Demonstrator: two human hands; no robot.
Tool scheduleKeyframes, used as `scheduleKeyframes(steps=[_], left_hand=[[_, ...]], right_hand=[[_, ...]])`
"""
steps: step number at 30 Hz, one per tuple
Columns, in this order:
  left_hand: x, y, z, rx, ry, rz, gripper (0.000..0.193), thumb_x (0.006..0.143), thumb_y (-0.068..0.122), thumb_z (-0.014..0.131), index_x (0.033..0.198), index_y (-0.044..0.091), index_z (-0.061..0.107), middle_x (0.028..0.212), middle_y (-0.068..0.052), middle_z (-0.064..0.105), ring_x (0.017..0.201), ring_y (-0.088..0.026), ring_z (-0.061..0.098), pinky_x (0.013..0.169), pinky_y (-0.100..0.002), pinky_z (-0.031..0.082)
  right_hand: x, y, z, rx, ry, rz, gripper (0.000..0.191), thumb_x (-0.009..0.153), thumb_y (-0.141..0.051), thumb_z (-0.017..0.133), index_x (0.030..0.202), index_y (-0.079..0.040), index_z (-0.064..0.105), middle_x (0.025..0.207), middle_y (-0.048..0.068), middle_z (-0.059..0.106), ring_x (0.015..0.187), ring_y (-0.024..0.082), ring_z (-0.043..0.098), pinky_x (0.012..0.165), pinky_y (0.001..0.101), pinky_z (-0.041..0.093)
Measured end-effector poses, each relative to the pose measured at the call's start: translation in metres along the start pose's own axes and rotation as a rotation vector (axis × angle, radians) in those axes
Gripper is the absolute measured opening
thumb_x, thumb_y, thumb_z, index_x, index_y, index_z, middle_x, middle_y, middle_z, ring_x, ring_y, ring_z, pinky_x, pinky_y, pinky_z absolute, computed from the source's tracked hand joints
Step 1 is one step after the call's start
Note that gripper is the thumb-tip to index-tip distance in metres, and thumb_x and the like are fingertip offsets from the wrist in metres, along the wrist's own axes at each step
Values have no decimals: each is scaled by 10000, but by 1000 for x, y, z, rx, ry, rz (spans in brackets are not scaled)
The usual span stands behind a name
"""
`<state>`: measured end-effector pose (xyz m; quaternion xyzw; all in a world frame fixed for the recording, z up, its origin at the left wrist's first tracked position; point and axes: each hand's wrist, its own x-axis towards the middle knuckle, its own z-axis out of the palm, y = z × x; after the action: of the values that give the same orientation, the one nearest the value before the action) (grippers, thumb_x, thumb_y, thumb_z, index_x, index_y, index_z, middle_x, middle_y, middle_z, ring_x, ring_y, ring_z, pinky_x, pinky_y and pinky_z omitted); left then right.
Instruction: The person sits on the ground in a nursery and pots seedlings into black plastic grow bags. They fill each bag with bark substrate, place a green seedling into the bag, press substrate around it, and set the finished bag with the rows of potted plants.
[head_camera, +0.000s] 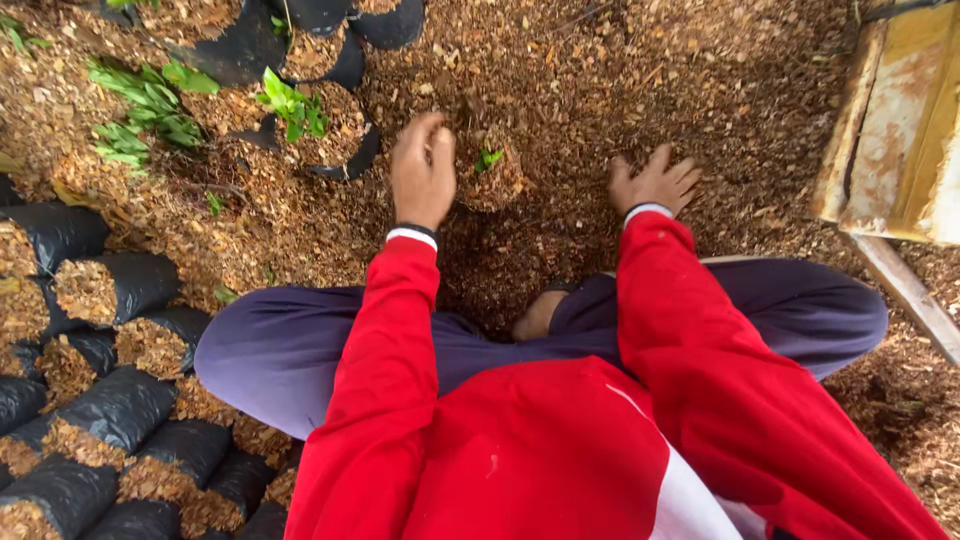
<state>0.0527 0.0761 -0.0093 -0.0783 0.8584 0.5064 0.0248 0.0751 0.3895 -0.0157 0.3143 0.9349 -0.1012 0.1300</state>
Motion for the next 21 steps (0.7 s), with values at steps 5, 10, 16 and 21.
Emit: scheduleKeyframes(steps=[5,10,16,21], left_hand=[[-16,29,8,230,-173,411,546,942,393,669,1372,63,603,1353,-196,631,1335,-397,486,1151,-564,287],[-30,32,1,379,-171,423,241,934,258,697,1120,107,728,1123,-95,711,1201,-311,582,1162,-537,329],[-41,25,-1,367,-117,471,170,907,182,708,1043,81,722,1049,-92,694,1119,-296,606,1081,-491,403],[-41,17,2,369,-142,393,126,923,166,690,990,60,696,1021,-107,678,1026,-300,630,1027,-463,466]], right_hand=[[-29,-21,44,-106,-241,-96,931,898,-717,598,1613,-231,253,1632,337,102,1513,500,116,1219,603,199],[-51,-43,53,100,-124,-290,562,918,-267,723,1457,-178,592,1523,238,484,1377,445,467,1171,541,428],[-40,-70,16,767,-297,-425,349,897,-219,736,1218,-91,682,1246,226,747,1138,339,720,1040,434,568],[-43,-92,5,301,-11,-1044,41,967,-75,688,937,-52,703,1367,233,637,1290,366,581,1125,428,482]])
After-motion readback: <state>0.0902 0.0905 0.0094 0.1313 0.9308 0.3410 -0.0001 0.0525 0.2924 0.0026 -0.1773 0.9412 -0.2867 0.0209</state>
